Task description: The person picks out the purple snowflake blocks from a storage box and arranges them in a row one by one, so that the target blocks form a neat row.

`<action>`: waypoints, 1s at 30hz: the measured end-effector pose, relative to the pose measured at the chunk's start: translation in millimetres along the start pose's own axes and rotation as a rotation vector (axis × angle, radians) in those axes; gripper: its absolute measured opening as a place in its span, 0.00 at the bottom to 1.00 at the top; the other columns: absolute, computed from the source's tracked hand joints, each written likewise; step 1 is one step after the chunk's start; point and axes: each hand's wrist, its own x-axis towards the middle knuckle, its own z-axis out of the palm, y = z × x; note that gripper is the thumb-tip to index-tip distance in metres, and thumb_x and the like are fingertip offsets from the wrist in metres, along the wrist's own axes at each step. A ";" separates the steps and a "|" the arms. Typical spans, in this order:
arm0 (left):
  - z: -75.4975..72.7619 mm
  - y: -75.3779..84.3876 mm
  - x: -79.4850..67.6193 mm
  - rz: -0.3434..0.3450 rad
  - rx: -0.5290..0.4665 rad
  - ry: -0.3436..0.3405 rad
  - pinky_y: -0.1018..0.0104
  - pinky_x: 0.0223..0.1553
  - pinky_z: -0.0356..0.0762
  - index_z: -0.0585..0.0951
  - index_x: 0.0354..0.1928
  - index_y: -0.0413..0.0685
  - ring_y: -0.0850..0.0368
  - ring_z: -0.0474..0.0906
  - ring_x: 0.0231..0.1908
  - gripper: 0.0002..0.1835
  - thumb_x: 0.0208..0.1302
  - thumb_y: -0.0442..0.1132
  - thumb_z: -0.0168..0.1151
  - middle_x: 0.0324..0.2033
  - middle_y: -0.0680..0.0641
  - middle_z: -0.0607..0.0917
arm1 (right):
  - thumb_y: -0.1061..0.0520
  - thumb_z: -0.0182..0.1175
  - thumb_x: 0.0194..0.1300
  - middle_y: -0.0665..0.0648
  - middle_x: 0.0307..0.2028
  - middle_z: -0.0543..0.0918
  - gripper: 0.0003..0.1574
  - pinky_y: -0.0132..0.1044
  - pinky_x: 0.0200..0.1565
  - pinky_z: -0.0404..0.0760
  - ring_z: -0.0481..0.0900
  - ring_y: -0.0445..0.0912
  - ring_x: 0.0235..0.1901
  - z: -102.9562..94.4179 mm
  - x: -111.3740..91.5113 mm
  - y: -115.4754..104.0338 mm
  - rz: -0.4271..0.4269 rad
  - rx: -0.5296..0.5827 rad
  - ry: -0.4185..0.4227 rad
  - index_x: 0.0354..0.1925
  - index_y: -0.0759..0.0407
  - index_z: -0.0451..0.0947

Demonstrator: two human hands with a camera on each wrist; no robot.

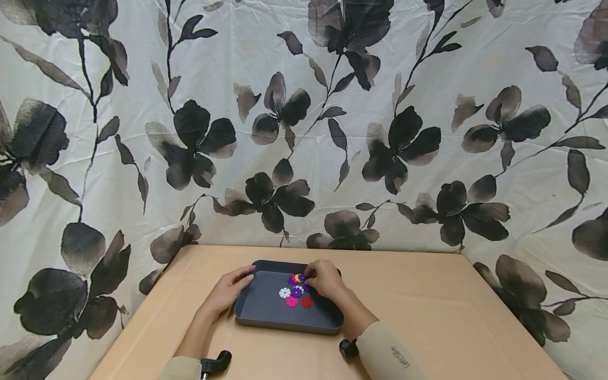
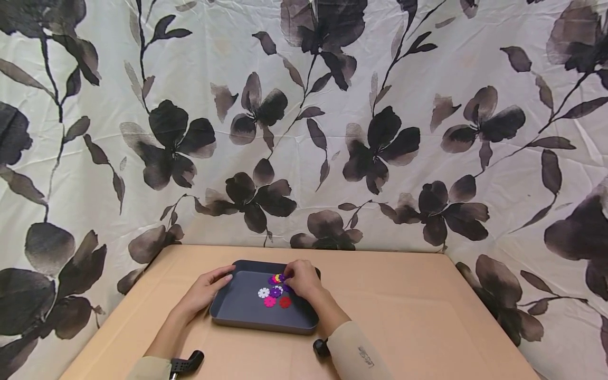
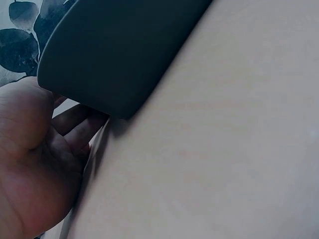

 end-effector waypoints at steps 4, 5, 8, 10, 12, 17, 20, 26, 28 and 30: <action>1.5 -1.2 -0.2 -0.005 0.011 -0.002 0.41 0.77 0.61 0.74 0.74 0.50 0.40 0.62 0.78 0.26 0.79 0.47 0.58 0.75 0.41 0.71 | 0.63 0.74 0.62 0.54 0.35 0.88 0.07 0.31 0.34 0.84 0.80 0.40 0.30 -7.8 -4.8 3.3 -0.005 0.120 0.016 0.40 0.62 0.90; 1.7 -1.5 0.0 -0.010 0.013 -0.001 0.42 0.77 0.61 0.74 0.74 0.50 0.41 0.62 0.78 0.26 0.79 0.47 0.58 0.75 0.42 0.71 | 0.64 0.74 0.63 0.55 0.35 0.88 0.07 0.30 0.34 0.83 0.80 0.40 0.30 -10.2 -6.4 3.3 -0.006 0.150 0.029 0.41 0.61 0.90; 1.5 -2.4 1.0 -0.018 0.016 0.001 0.42 0.78 0.60 0.74 0.74 0.51 0.41 0.62 0.78 0.26 0.79 0.48 0.58 0.75 0.42 0.71 | 0.63 0.74 0.63 0.54 0.37 0.89 0.08 0.29 0.35 0.83 0.80 0.40 0.31 -18.7 -12.1 2.0 -0.008 0.223 0.079 0.42 0.59 0.90; 1.3 -3.0 1.8 -0.016 0.015 -0.001 0.42 0.78 0.60 0.74 0.74 0.51 0.41 0.62 0.78 0.26 0.79 0.48 0.58 0.76 0.42 0.71 | 0.63 0.74 0.62 0.54 0.38 0.90 0.09 0.28 0.35 0.83 0.82 0.39 0.31 -24.2 -16.4 2.0 0.007 0.256 0.122 0.43 0.58 0.90; 1.2 -3.5 2.4 -0.020 0.002 -0.003 0.42 0.78 0.59 0.74 0.74 0.51 0.42 0.61 0.78 0.26 0.79 0.48 0.58 0.76 0.43 0.71 | 0.63 0.75 0.62 0.53 0.38 0.91 0.10 0.28 0.35 0.83 0.83 0.40 0.32 -29.3 -21.1 3.1 0.032 0.288 0.168 0.43 0.57 0.90; 0.8 -4.6 2.6 -0.025 -0.013 -0.006 0.41 0.78 0.58 0.74 0.74 0.51 0.42 0.60 0.78 0.26 0.79 0.47 0.58 0.76 0.42 0.70 | 0.64 0.75 0.61 0.57 0.44 0.91 0.11 0.26 0.36 0.84 0.87 0.41 0.34 -39.9 -34.1 10.6 0.100 0.399 0.282 0.43 0.57 0.90; 0.9 -4.6 2.8 -0.025 -0.011 -0.008 0.41 0.78 0.59 0.74 0.74 0.51 0.41 0.61 0.78 0.25 0.79 0.47 0.58 0.76 0.42 0.70 | 0.64 0.75 0.61 0.59 0.46 0.90 0.11 0.25 0.35 0.84 0.87 0.42 0.36 -45.3 -42.2 17.6 0.128 0.471 0.332 0.44 0.58 0.90; 0.6 -4.8 3.3 -0.016 -0.011 -0.005 0.40 0.78 0.59 0.75 0.73 0.52 0.41 0.61 0.78 0.25 0.79 0.48 0.58 0.75 0.43 0.71 | 0.63 0.75 0.61 0.63 0.43 0.91 0.13 0.25 0.36 0.84 0.88 0.41 0.34 -55.0 -53.1 36.1 0.143 0.521 0.350 0.46 0.61 0.89; 0.4 -5.1 3.2 -0.013 -0.014 -0.003 0.41 0.78 0.59 0.75 0.73 0.52 0.41 0.61 0.78 0.25 0.79 0.48 0.58 0.75 0.43 0.71 | 0.63 0.75 0.61 0.64 0.43 0.91 0.14 0.25 0.36 0.85 0.88 0.40 0.33 -58.2 -55.1 42.6 0.149 0.518 0.345 0.47 0.62 0.89; 0.4 -5.3 3.0 -0.013 -0.016 -0.006 0.41 0.78 0.59 0.75 0.73 0.51 0.42 0.61 0.78 0.26 0.79 0.48 0.58 0.75 0.43 0.71 | 0.63 0.75 0.61 0.64 0.43 0.91 0.15 0.25 0.37 0.85 0.88 0.39 0.33 -61.7 -57.4 49.5 0.163 0.516 0.339 0.47 0.62 0.89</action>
